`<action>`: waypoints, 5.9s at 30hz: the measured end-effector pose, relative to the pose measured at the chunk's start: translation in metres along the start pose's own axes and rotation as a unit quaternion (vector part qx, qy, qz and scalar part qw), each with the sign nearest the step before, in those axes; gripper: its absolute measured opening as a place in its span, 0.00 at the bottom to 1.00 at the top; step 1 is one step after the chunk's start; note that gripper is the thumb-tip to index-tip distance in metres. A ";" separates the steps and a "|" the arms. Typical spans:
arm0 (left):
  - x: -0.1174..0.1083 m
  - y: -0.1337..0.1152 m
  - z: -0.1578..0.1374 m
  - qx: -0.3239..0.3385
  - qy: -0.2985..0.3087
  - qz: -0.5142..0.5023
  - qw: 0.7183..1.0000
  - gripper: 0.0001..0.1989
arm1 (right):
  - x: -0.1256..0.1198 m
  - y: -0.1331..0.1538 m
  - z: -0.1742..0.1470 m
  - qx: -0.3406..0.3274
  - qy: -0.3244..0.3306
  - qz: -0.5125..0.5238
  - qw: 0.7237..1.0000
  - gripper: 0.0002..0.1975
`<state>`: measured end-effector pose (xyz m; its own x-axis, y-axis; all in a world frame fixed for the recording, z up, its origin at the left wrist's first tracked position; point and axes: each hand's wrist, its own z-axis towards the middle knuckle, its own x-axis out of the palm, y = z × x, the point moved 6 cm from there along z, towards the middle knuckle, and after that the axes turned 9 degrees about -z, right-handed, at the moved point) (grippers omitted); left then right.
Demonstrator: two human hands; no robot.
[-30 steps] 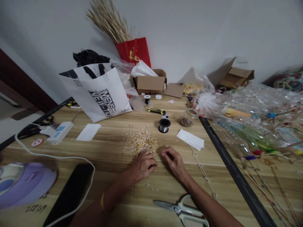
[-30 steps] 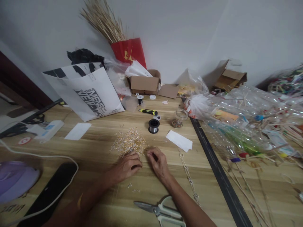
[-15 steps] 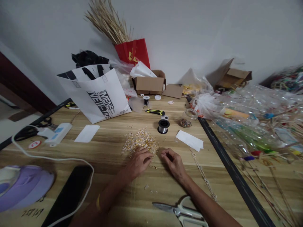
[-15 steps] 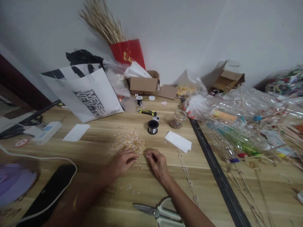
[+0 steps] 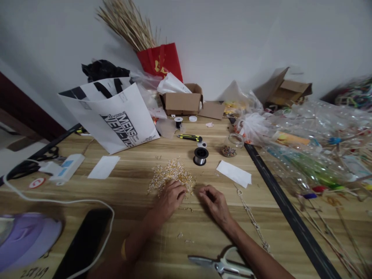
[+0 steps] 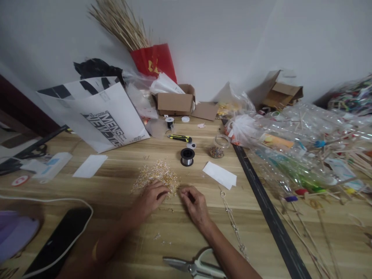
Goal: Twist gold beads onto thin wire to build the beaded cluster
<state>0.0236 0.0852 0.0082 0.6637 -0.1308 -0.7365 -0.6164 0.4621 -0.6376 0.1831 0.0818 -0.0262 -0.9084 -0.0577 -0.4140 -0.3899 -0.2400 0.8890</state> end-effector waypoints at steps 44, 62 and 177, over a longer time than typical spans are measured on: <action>0.015 -0.015 0.009 0.042 0.009 -0.036 0.998 0.08 | 0.002 0.014 0.000 -0.086 0.028 -0.042 0.995 0.10; 0.016 -0.015 0.003 0.050 -0.008 -0.053 0.997 0.09 | 0.007 0.010 -0.002 -0.096 0.044 -0.064 0.992 0.06; -0.008 0.004 -0.013 0.046 0.049 0.071 0.995 0.10 | 0.025 0.002 0.024 -0.002 0.151 -0.004 0.989 0.13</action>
<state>0.0099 0.0766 0.0088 0.5260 -0.1413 -0.8387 -0.6561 0.5602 -0.5058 0.1558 0.1028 -0.0301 -0.8191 -0.3424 -0.4603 -0.3953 -0.2446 0.8854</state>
